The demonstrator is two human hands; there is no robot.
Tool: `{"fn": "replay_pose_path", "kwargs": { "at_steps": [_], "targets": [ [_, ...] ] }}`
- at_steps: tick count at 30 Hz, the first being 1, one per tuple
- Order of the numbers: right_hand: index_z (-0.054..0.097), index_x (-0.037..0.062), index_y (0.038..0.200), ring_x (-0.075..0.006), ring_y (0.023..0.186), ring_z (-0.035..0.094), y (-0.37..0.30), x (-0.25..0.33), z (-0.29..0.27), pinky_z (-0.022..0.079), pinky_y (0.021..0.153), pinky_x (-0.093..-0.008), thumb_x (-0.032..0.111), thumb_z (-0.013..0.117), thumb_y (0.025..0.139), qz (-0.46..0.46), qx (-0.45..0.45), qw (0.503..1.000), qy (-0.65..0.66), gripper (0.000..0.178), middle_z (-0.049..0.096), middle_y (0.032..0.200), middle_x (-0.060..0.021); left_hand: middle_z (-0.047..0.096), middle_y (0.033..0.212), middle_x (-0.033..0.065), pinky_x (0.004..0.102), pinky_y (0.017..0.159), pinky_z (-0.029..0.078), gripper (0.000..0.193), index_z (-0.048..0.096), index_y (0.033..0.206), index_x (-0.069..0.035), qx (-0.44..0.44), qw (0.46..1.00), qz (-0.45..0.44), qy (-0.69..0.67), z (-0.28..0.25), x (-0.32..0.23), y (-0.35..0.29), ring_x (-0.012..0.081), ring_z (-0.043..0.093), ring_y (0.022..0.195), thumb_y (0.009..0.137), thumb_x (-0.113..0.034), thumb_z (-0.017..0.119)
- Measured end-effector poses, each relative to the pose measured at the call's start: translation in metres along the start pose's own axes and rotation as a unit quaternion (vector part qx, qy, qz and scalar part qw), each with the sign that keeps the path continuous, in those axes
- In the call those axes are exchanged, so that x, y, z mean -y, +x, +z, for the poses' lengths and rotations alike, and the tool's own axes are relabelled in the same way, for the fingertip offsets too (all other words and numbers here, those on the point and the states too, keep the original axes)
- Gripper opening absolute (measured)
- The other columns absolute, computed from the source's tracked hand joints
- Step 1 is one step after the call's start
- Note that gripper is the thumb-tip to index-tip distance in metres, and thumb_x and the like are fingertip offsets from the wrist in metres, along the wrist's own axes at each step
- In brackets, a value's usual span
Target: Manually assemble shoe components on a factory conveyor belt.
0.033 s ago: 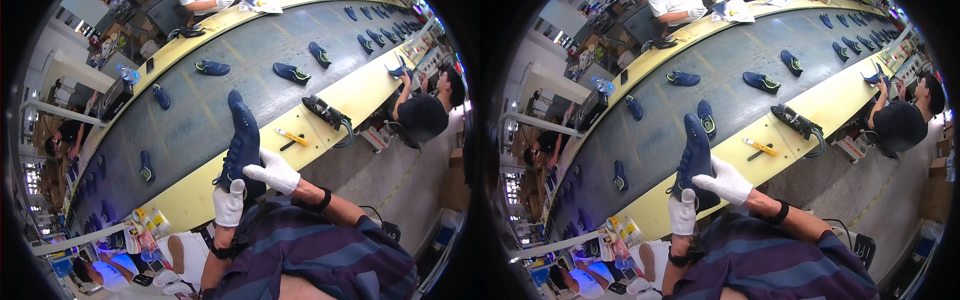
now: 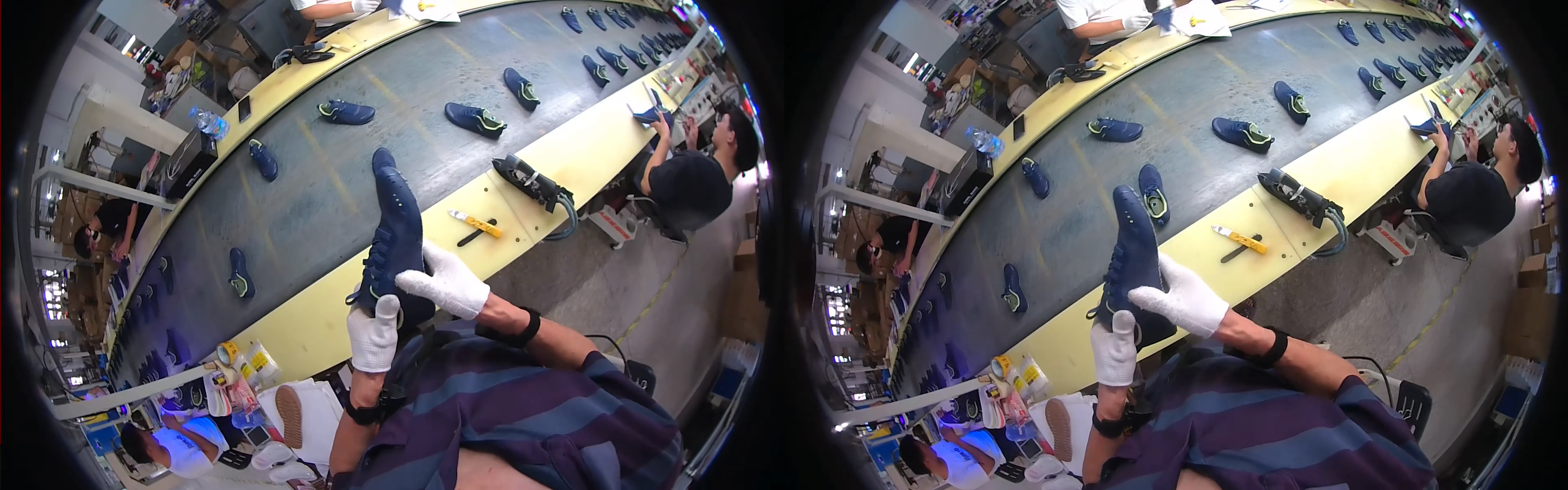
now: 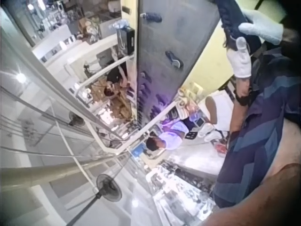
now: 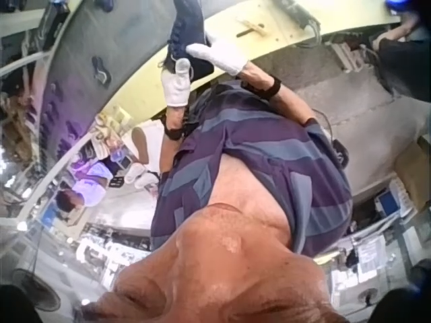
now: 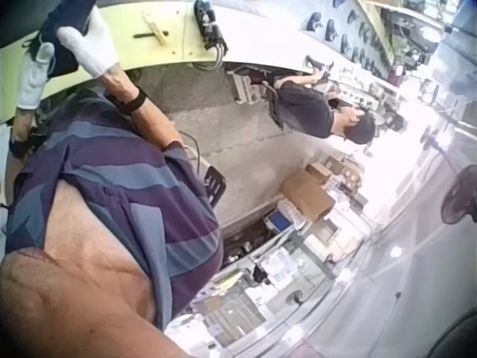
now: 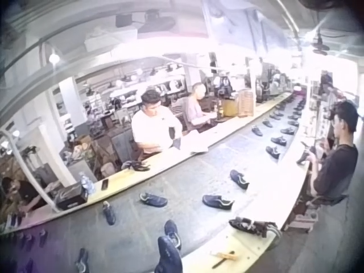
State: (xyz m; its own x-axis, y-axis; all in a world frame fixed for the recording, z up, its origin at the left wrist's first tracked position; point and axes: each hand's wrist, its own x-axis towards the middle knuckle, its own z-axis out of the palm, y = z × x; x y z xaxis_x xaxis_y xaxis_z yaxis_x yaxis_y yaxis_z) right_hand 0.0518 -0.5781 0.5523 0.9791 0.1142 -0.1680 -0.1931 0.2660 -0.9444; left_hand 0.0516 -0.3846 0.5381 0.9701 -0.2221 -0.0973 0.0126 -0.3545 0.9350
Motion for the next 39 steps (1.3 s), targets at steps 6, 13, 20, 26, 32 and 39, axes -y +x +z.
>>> {"fn": "replay_pose_path", "kwargs": {
  "at_steps": [6,13,20,26,32,39],
  "targets": [
    [0.049,-0.0024,0.145,-0.0202,0.12,0.062,-0.002,0.008,0.005,0.049,0.107,-0.0357,0.024,0.074,0.097,-0.05,-0.01,0.998,-0.025,0.06,0.067,0.127,-0.0126,0.074,0.114,0.0135,0.0369,0.095,0.053,0.075,0.062,0.132,0.003,0.009,0.999,-0.016,-0.046,0.0,-0.015,-0.013,0.023,0.07,0.106,0.096,-0.063,0.069],
    [0.061,0.0025,0.122,-0.0185,0.096,0.07,0.014,0.025,-0.004,0.057,0.092,-0.0345,0.042,0.061,0.109,0.064,0.024,0.923,0.38,0.041,0.071,0.107,-0.0074,0.069,0.113,0.0076,0.0327,0.089,0.054,0.081,0.056,0.132,0.004,-0.026,0.988,0.124,-0.088,0.01,-0.014,-0.002,0.0168,0.067,0.101,0.099,-0.069,0.06],
    [0.065,0.0038,0.123,-0.0183,0.1,0.07,0.027,-0.022,0.0,0.055,0.097,-0.0339,0.046,0.055,0.111,0.109,-0.044,0.938,0.326,0.045,0.073,0.114,-0.008,0.067,0.131,0.0124,0.0399,0.095,0.06,0.067,0.052,0.147,-0.007,0.151,0.899,-0.169,-0.374,0.016,-0.002,0.02,0.0241,0.071,0.113,0.105,-0.059,0.053],
    [0.06,0.0051,0.137,-0.0211,0.115,0.068,0.029,-0.041,-0.009,0.055,0.102,-0.0364,0.045,0.05,0.112,0.205,-0.002,0.917,0.343,0.048,0.07,0.128,-0.01,0.064,0.136,0.0126,0.0495,0.096,0.06,0.07,0.049,0.15,-0.011,0.117,0.84,-0.274,-0.453,0.023,-0.012,0.023,0.0296,0.068,0.118,0.102,-0.061,0.057],
    [0.061,-0.0002,0.138,-0.0214,0.111,0.069,0.037,-0.085,-0.034,0.054,0.101,-0.0356,0.046,0.053,0.111,0.206,0.0,0.955,0.214,0.054,0.07,0.127,-0.0123,0.067,0.124,0.0167,0.0564,0.085,0.06,0.076,0.056,0.142,-0.012,0.169,0.76,-0.358,-0.516,0.01,-0.009,0.038,0.0392,0.069,0.1,0.099,-0.073,0.05],
    [0.065,0.0045,0.128,-0.0287,0.085,0.069,0.011,-0.027,-0.004,0.056,0.079,-0.0402,0.015,0.08,0.086,-0.173,-0.014,0.921,-0.349,0.046,0.069,0.097,-0.0138,0.065,0.129,0.016,0.0614,0.091,0.057,0.068,0.055,0.14,-0.016,0.106,0.734,-0.413,-0.529,0.008,0.047,0.048,0.0386,0.067,0.109,0.096,-0.067,0.062]
  ]
}}
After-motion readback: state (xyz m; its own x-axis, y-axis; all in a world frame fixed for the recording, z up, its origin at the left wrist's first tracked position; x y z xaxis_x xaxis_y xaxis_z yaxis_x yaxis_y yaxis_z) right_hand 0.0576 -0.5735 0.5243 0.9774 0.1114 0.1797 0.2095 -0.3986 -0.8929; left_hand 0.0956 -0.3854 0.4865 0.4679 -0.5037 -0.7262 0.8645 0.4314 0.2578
